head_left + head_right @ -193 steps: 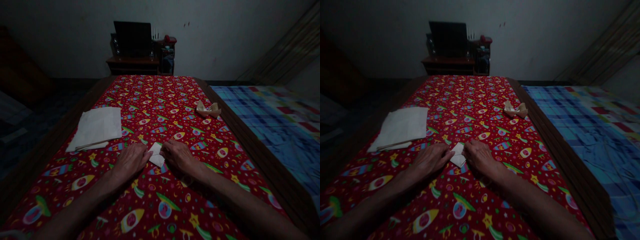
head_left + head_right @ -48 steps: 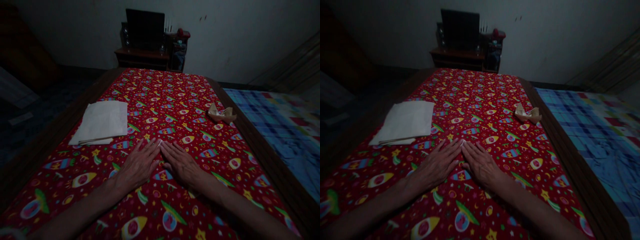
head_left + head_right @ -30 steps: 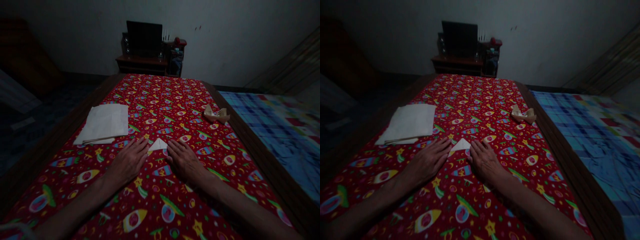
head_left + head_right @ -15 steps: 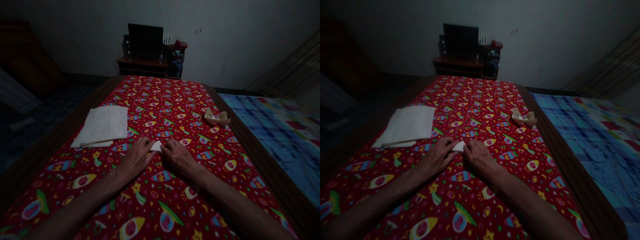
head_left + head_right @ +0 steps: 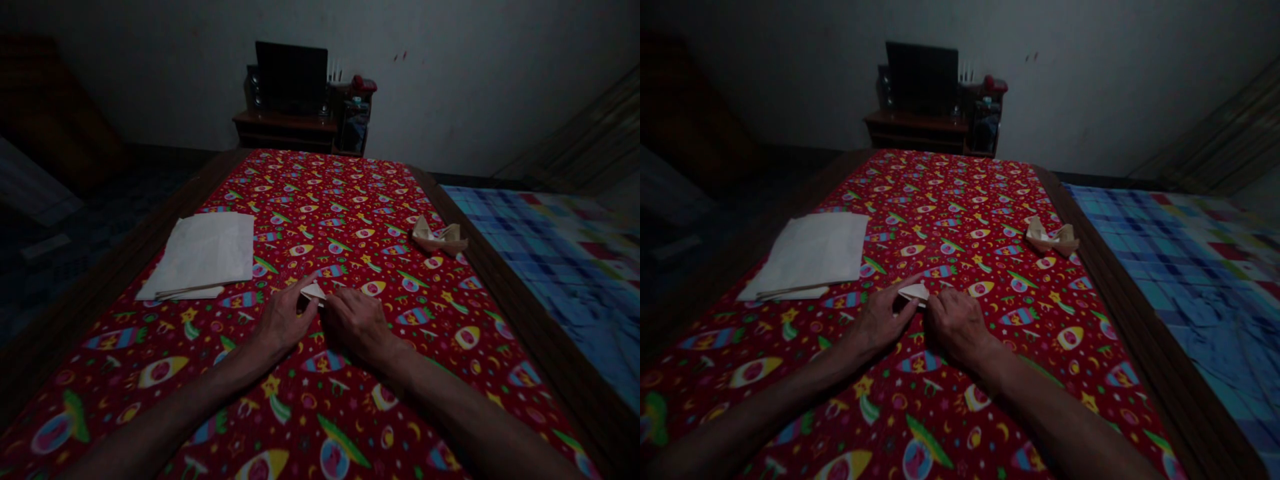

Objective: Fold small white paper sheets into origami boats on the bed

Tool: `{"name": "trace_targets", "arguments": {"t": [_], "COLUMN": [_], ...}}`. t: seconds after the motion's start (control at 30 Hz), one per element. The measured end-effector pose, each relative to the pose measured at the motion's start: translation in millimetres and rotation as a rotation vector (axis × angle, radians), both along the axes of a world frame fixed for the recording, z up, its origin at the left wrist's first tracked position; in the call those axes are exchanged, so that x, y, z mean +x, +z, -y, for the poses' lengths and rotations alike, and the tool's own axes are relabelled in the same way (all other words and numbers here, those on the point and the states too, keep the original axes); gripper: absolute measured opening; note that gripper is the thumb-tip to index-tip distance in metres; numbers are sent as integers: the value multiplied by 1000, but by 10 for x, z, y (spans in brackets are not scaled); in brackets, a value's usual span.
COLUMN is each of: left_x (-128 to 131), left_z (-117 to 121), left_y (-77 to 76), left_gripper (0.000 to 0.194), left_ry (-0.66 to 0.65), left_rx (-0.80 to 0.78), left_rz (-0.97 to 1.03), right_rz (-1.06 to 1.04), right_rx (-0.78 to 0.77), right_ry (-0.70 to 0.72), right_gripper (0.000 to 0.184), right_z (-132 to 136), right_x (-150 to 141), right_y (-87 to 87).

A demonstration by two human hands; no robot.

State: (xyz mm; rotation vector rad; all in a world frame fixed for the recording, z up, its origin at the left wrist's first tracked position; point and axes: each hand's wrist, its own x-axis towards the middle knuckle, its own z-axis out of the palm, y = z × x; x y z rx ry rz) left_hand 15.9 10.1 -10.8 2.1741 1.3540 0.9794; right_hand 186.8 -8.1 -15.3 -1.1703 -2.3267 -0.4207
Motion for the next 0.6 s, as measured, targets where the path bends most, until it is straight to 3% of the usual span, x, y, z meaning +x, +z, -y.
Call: {"name": "trace_targets", "arguments": {"t": [0.23, 0.43, 0.6], "left_x": [44, -3, -50], "left_z": [60, 19, -34], "left_y": [34, 4, -40], "left_gripper": [40, 54, 39], "left_ry": [-20, -48, -49], "left_rx": [106, 119, 133], "left_rz": [-70, -140, -119], "right_rz": [-32, -226, -220], "right_rx": [-7, -238, -363], "right_ry": [-76, -70, -152], "right_gripper": [18, 17, 15], "right_z": [-28, -5, -15], "right_x": [-75, -65, -35], "right_y": [57, 99, 116]}}
